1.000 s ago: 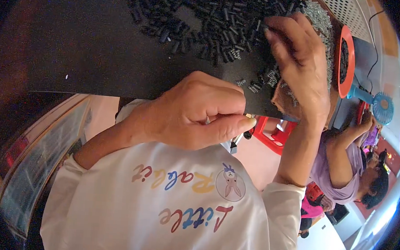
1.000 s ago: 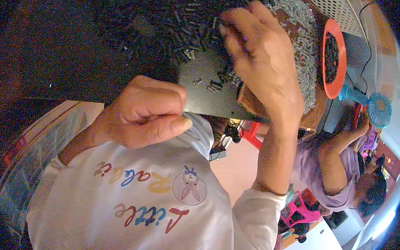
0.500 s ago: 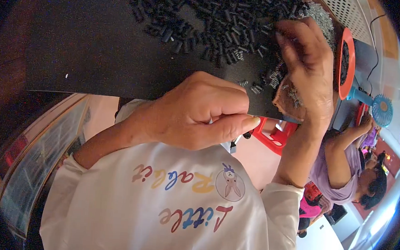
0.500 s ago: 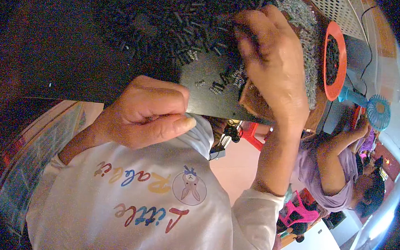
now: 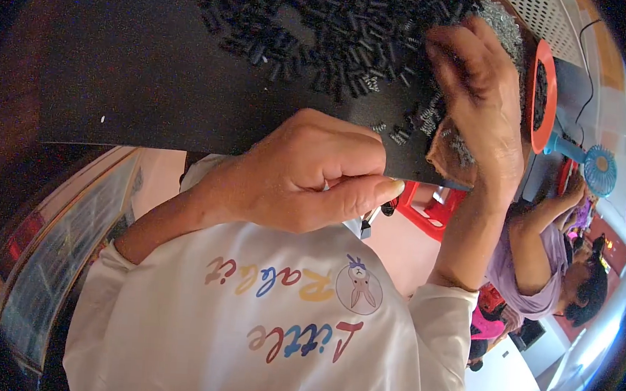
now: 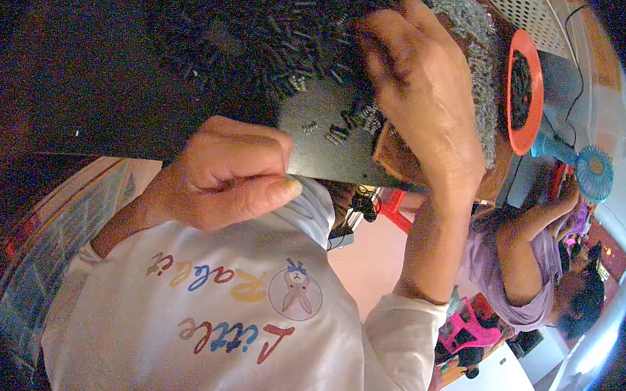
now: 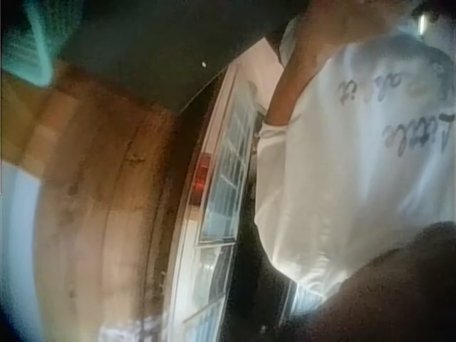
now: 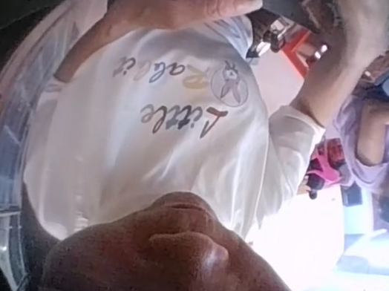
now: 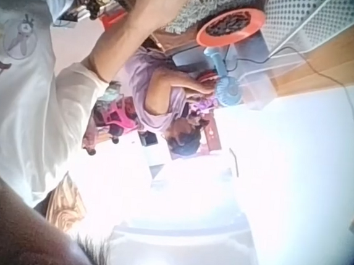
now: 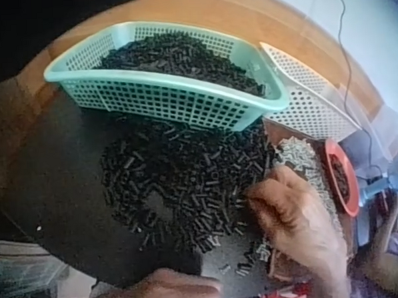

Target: The person assembles small black metal fasteners by hand, joining multiple metal and plastic components together.

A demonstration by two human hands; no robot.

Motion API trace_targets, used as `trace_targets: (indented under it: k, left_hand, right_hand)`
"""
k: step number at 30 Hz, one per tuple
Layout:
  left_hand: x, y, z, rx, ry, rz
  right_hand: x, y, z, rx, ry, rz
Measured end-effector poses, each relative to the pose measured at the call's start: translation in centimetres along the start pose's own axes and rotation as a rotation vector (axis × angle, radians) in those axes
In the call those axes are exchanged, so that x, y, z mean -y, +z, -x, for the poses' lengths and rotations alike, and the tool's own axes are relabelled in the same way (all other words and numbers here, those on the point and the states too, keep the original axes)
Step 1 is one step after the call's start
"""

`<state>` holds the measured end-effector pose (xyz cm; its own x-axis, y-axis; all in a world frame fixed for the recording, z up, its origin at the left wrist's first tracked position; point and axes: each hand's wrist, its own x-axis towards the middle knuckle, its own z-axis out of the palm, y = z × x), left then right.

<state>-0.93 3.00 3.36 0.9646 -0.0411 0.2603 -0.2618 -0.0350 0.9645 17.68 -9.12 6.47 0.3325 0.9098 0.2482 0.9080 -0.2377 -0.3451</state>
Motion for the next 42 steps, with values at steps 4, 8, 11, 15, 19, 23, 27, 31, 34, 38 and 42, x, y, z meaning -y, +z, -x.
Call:
trace_targets:
  k: [4,8,11,15,19,23,27,31,34,38,42]
  left_hand:
    - [0.1,0.0,0.0,-0.009,0.006,0.031]
    - [0.2,-0.3,0.1,-0.001,0.007,0.013]
    - [0.2,-0.5,0.2,0.009,0.005,0.003]
    - [0.3,-0.5,0.1,-0.009,0.001,-0.01]
    - [0.6,-0.5,0.0,-0.023,0.014,-0.015]
    - [0.6,-0.7,0.0,-0.012,0.01,-0.01]
    - [0.4,-0.9,-0.1,0.003,-0.008,-0.005]
    - [0.5,-1.0,-0.3,-0.001,-0.016,-0.002]
    - [0.6,-0.9,-0.4,0.017,-0.026,-0.009]
    - [0.8,-0.2,0.0,-0.084,-0.051,0.075]
    - [0.5,0.1,0.1,-0.157,-0.213,0.327]
  right_hand:
    - [0.2,-0.4,0.5,0.087,0.048,0.06]
    - [0.4,-0.3,0.2,0.079,0.049,0.017]
    - [0.6,0.2,-0.3,0.038,0.018,0.014]
    - [2.0,0.8,-1.8,0.069,-0.006,-0.06]
    - [2.1,1.2,-1.8,0.069,-0.002,-0.037]
    - [2.0,1.2,-1.6,0.101,0.004,-0.045]
    - [1.6,1.6,-1.4,0.037,-0.063,-0.002]
    - [0.6,1.6,-0.5,-0.032,-0.03,-0.159]
    - [0.7,1.3,0.4,-0.072,0.004,-0.449]
    - [0.6,0.8,1.8,-0.041,0.056,-0.835]
    - [0.6,0.7,2.7,-0.045,0.026,-1.038]
